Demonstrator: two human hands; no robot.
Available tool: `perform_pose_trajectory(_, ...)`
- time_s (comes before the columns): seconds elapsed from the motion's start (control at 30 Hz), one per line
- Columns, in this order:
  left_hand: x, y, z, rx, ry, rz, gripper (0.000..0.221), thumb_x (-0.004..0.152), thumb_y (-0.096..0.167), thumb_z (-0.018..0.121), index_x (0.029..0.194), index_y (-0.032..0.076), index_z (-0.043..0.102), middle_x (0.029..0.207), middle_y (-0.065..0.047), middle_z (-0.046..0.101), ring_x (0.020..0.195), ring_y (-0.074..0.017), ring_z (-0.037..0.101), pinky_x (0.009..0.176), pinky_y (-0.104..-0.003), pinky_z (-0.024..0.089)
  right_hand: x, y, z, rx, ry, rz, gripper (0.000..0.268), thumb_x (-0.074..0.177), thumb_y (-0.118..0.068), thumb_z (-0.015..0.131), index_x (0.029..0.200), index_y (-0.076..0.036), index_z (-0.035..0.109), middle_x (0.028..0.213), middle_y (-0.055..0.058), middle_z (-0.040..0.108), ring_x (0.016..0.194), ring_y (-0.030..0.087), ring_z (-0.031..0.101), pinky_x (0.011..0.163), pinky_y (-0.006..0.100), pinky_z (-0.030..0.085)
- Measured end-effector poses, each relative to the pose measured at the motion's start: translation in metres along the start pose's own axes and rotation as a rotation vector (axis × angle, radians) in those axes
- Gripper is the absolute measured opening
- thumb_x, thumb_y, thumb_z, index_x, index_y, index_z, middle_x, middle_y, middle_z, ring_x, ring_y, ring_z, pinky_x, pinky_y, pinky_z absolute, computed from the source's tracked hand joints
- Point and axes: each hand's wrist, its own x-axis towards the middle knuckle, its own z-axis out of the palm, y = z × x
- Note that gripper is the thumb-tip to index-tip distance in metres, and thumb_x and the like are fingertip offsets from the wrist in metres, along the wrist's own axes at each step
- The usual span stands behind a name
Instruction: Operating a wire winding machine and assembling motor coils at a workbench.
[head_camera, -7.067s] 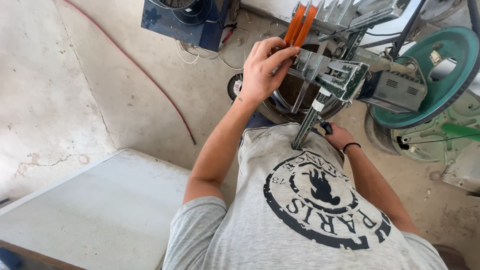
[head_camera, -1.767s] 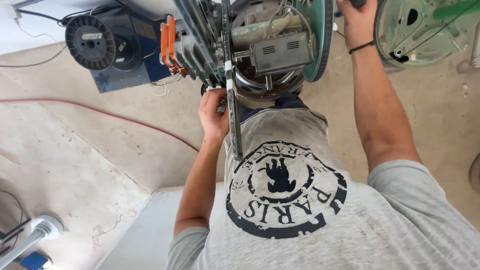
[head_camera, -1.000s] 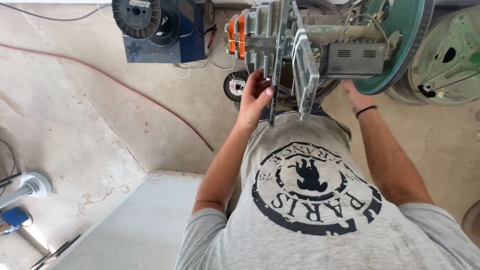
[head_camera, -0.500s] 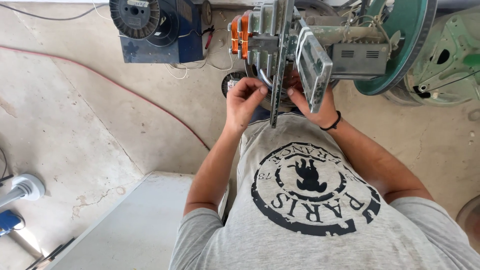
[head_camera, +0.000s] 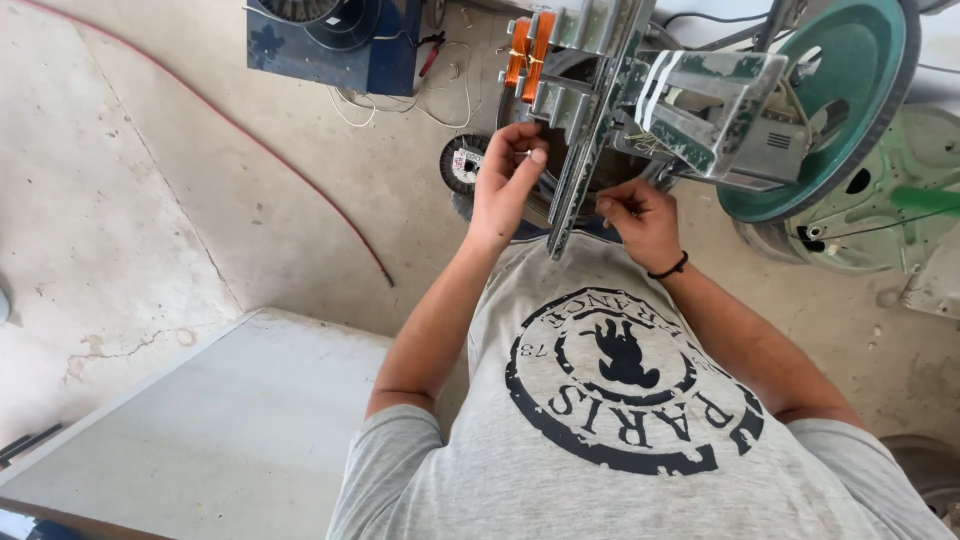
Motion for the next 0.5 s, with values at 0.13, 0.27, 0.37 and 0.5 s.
perform_pose_trajectory(0.13, 0.004, -0.005, -0.005, -0.157, -0.207, -0.204, 0.030, 0.107, 0.021, 0.063, 0.133, 0.007, 0.057, 0.111, -0.007, 0.072, 0.098, -0.0103, 0.067, 0.084, -0.024, 0.053, -0.005, -0.021, 0.009, 0.048, -0.179, 0.215, 0.007, 0.094, -0.005, 0.078, 0.097, 0.001, 0.075, 0.069, 0.010, 0.070, 0.069, 0.011, 0.065, 0.063, 0.030, 0.053)
perform_pose_trajectory(0.27, 0.007, -0.017, -0.019, -0.183, -0.300, -0.213, 0.015, 0.106, 0.013, 0.062, 0.117, 0.004, 0.064, 0.088, -0.008, 0.072, 0.086, -0.0104, 0.071, 0.079, -0.025, 0.057, -0.019, -0.043, 0.014, 0.020, -0.221, 0.283, 0.009, 0.092, -0.006, 0.079, 0.096, 0.000, 0.075, 0.075, 0.008, 0.071, 0.076, 0.010, 0.059, 0.068, 0.030, 0.050)
perform_pose_trajectory(0.37, 0.008, -0.005, -0.034, -0.147, -0.408, -0.193, 0.014, 0.103, 0.009, 0.066, 0.114, 0.001, 0.068, 0.086, -0.012, 0.075, 0.084, -0.0125, 0.072, 0.079, -0.028, 0.059, -0.037, -0.061, 0.022, -0.153, -0.202, 0.223, 0.008, 0.089, -0.009, 0.082, 0.096, -0.005, 0.079, 0.072, 0.010, 0.070, 0.065, 0.017, 0.063, 0.060, 0.032, 0.048)
perform_pose_trajectory(0.5, 0.014, 0.027, -0.064, -0.052, -0.588, -0.253, 0.013, 0.099, 0.008, 0.071, 0.111, 0.002, 0.071, 0.084, -0.012, 0.077, 0.083, -0.0103, 0.074, 0.077, -0.027, 0.060, -0.045, -0.111, 0.057, -0.259, -0.207, 0.168, 0.002, 0.090, -0.008, 0.077, 0.089, -0.009, 0.077, 0.077, 0.011, 0.072, 0.068, 0.030, 0.068, 0.060, 0.039, 0.052)
